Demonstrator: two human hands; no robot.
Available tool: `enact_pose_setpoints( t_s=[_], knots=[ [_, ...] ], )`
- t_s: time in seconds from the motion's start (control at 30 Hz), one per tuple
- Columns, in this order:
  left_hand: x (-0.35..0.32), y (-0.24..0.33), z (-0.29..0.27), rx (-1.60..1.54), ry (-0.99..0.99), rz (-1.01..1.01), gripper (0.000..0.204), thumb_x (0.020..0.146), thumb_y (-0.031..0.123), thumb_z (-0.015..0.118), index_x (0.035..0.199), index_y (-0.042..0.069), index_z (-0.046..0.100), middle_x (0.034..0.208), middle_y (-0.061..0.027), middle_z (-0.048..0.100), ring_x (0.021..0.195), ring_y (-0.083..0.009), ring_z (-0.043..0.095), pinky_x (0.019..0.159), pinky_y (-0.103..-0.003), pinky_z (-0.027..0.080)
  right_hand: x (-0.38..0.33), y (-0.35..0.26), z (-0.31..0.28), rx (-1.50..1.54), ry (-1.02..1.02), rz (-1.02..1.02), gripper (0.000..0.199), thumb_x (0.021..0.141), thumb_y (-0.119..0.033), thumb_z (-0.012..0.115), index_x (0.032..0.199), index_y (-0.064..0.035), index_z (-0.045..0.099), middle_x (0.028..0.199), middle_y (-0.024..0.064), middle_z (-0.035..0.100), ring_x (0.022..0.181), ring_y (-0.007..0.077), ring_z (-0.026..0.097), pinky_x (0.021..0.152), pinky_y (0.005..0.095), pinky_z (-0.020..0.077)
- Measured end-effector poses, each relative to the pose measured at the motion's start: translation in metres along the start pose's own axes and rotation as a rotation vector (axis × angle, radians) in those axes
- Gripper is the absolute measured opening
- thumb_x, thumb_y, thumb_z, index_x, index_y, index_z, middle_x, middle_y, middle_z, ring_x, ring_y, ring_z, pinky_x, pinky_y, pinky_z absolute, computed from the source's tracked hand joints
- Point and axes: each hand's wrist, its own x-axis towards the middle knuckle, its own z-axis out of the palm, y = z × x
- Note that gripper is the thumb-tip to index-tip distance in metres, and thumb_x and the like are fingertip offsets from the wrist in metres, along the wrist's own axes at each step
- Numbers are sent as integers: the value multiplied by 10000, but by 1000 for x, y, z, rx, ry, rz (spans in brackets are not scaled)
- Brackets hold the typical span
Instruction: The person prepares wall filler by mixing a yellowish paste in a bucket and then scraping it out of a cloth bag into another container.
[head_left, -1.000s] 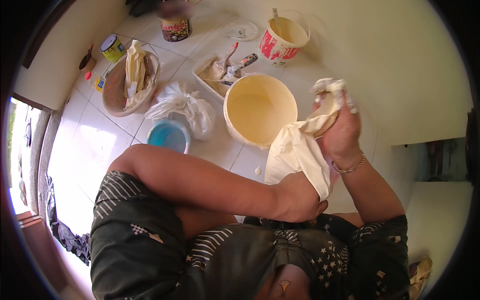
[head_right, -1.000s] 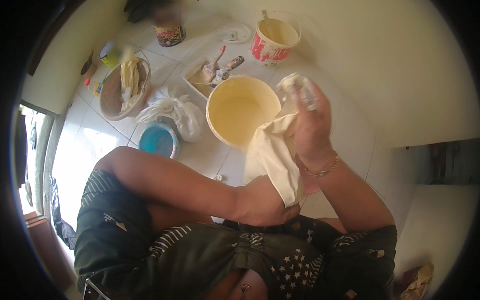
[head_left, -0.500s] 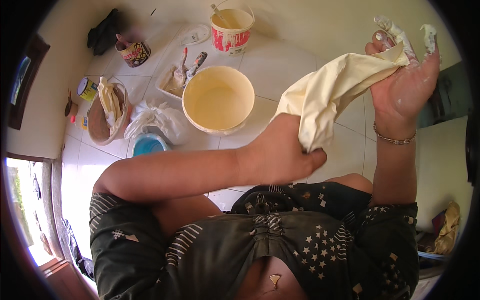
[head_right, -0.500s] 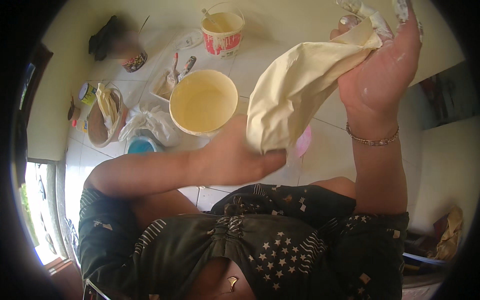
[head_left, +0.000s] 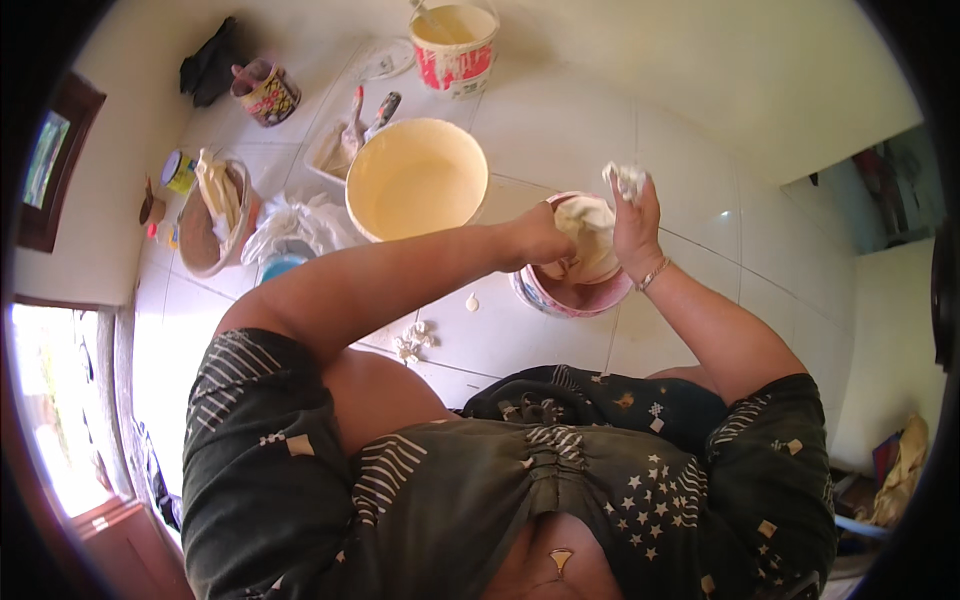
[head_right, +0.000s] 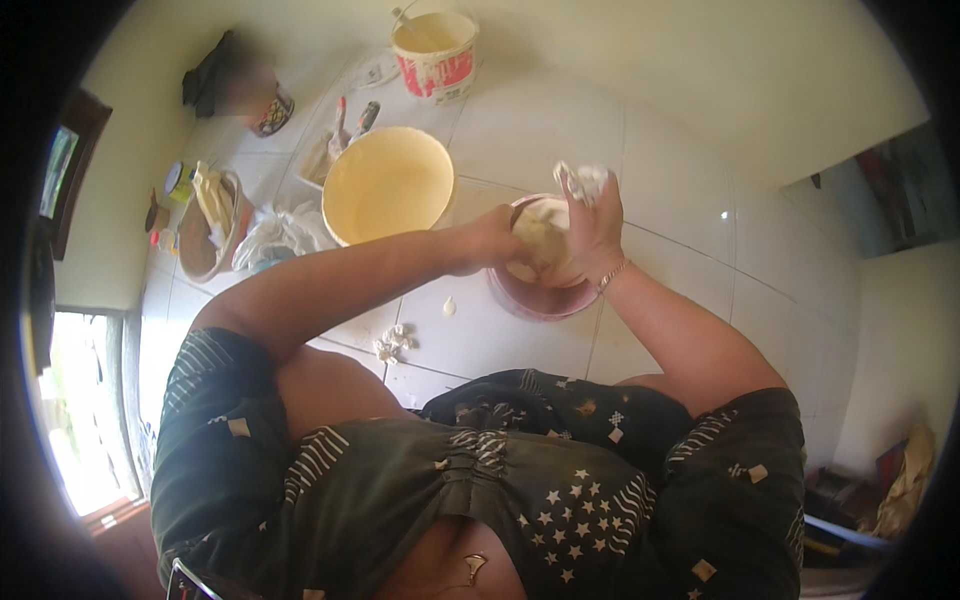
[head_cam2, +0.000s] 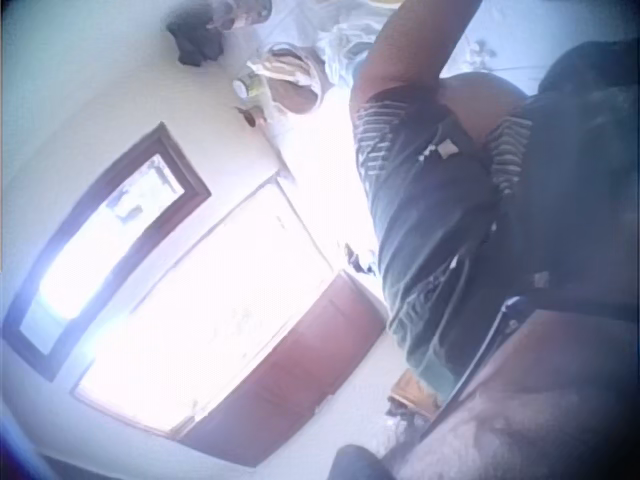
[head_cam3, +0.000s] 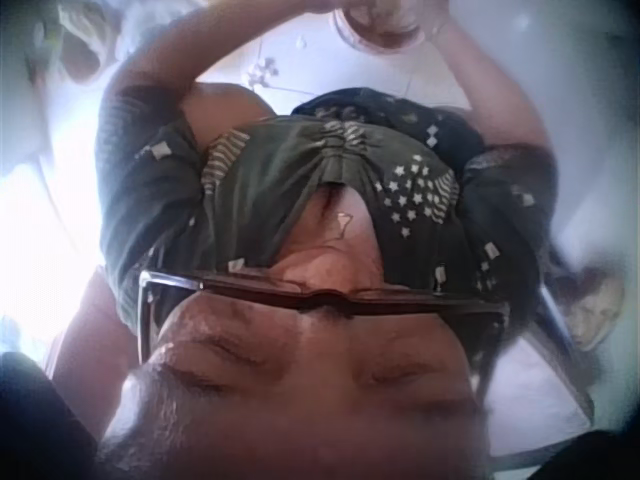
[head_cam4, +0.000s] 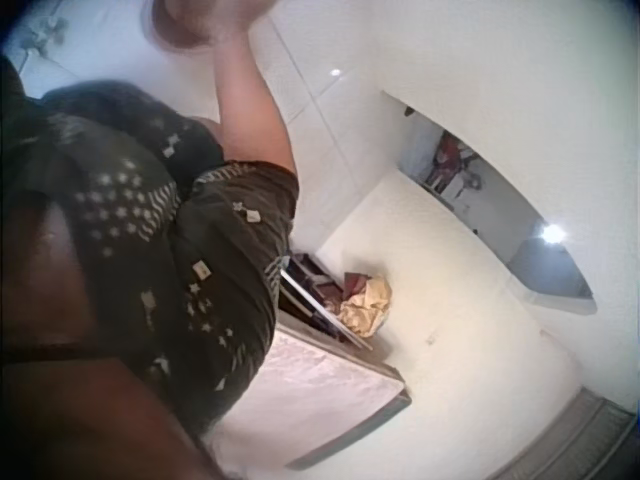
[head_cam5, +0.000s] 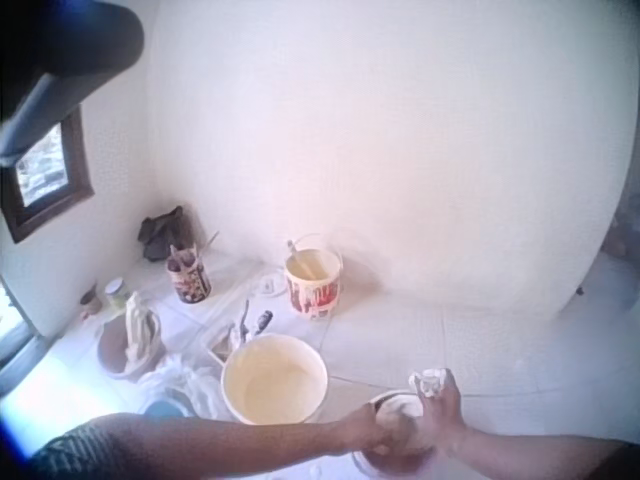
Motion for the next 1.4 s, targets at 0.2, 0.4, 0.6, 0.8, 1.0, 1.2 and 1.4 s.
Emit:
enact_pose_setpoints(
  t_s=[0.2,0.4,0.6,0.8,1.0,1.2,1.4],
  knots=[
    [-27,22,-36,478,32,-126,428,835,153,597,1193,-60,498,1188,-210,569,978,-246,627,770,-318,550,-27,27,1,188,-208,240,323,919,-310,607,1012,-19,502,947,86,580,867,172,575,770,319,478],
    [-102,7,-83,281,-222,-505,365,884,135,533,1189,-61,494,1101,-152,600,952,-222,631,756,-322,569,-1,-33,-17,202,-398,53,230,967,-202,514,1107,-22,528,852,17,530,687,73,481,620,236,450],
    [-193,-72,-98,278,-117,-492,384,856,131,590,1211,7,512,901,-79,633,752,-167,633,702,-295,536,-3,-106,-6,593,-726,359,220,906,-95,543,1085,29,570,935,43,571,700,77,491,616,215,446],
    [-242,-200,-57,789,164,-77,649,754,48,695,1344,192,465,1286,-175,412,1107,-344,535,916,-420,504,3,-142,20,413,-923,330,267,876,-96,577,1111,31,562,891,20,552,730,58,494,668,199,444],
    [-212,-272,-33,1003,261,223,379,781,101,646,1155,132,594,1290,-141,460,1132,-305,524,936,-402,489,-4,-165,43,368,-1073,265,331,823,60,629,1145,19,565,842,-31,477,768,36,447,713,179,411],
    [-234,-282,-40,1103,316,-169,427,852,156,614,1248,39,509,1257,-147,483,1139,-310,499,952,-394,448,-11,-174,64,336,-1083,172,304,850,30,633,1147,9,571,839,-36,469,757,23,430,706,180,406],
    [-230,-260,-69,232,787,-308,143,877,125,591,988,46,546,919,-118,594,794,-257,586,671,-386,472,-12,-179,80,227,-1139,122,314,861,59,599,1171,18,572,884,-26,466,816,29,454,759,191,424]
  ],
)
